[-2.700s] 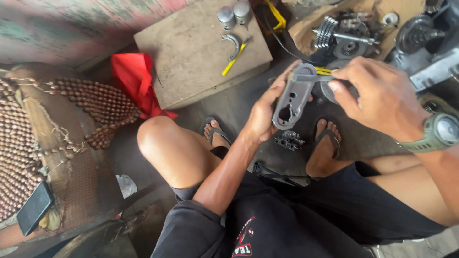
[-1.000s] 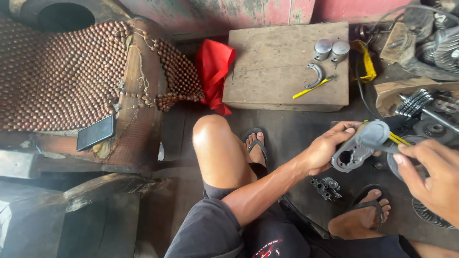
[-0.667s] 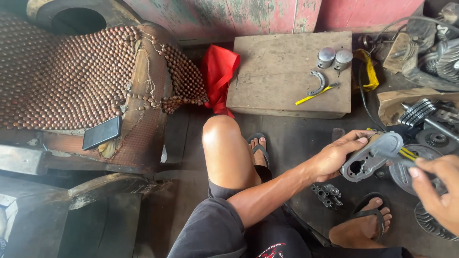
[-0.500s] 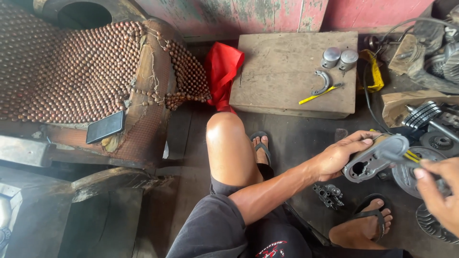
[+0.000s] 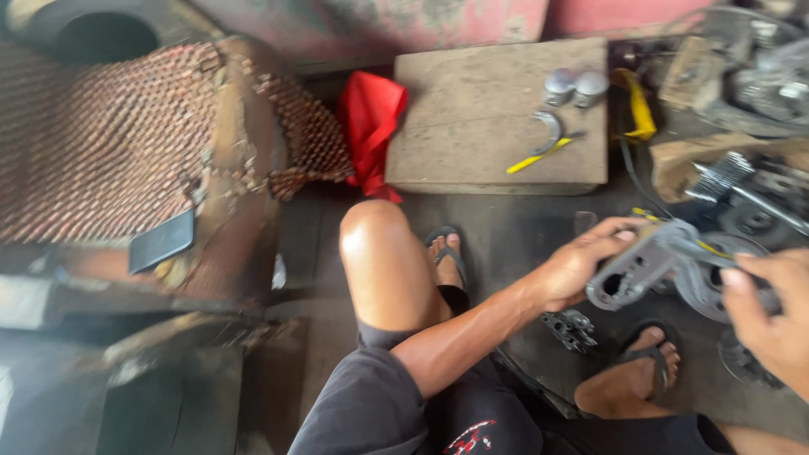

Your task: The person cleans a metal brake shoe with a yellow brush, then handles a gear assembly and a clutch plate. Finally, they use a metal file to scrape and clean the surface of a metal casing.

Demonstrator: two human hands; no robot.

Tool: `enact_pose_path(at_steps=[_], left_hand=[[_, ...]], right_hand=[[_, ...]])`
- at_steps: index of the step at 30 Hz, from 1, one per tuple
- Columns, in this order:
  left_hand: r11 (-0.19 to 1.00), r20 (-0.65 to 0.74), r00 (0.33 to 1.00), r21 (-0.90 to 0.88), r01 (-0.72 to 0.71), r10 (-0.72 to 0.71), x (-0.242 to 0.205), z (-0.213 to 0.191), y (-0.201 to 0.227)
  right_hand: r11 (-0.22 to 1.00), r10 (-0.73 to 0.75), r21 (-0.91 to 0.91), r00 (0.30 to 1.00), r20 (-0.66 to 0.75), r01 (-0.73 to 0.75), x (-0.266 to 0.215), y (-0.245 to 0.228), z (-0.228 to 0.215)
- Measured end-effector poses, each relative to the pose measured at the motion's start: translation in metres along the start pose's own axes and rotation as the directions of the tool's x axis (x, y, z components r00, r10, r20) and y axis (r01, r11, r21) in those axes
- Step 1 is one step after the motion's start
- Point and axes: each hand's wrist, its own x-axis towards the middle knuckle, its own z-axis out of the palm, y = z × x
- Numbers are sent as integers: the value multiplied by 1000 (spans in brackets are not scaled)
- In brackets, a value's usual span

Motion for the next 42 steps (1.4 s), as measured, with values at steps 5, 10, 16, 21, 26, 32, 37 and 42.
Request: enact_pose_path(at_steps=[5,10,16,21,26,32,37,42], left_hand=[[1000,-46,999,20,-20,21,-6,2,7],[995,71,997,-99,28,-21,-25,21,28],[996,-55,995,42,84,-82,-21,21,34],[995,97,995,-95,39,-30,-22,21,27],[998,7,999,36,45,-46,-19,22,32],[997,52,996,-30,75,-74,-17,25,24],[1000,8,1000,10,16,-16,-14,27,24],[994,103,994,-109,33,-22,-19,28,23]], right_hand=[[996,-86,15,996,13,86,24,-55,-36],[991,-7,-133,998,58,15,21,-45,-45],[998,-58,37,995,82,56,23,-56,-42],[996,-22,-89,999,46,26,24,-50,-49],[998,-67,1,994,85,67,25,-56,-48],[999,-16,-39,999,50,18,23,-51,-53],[998,-68,21,995,72,67,20,-54,-51],[999,-35,3,998,47,35,19,-57,-54]])
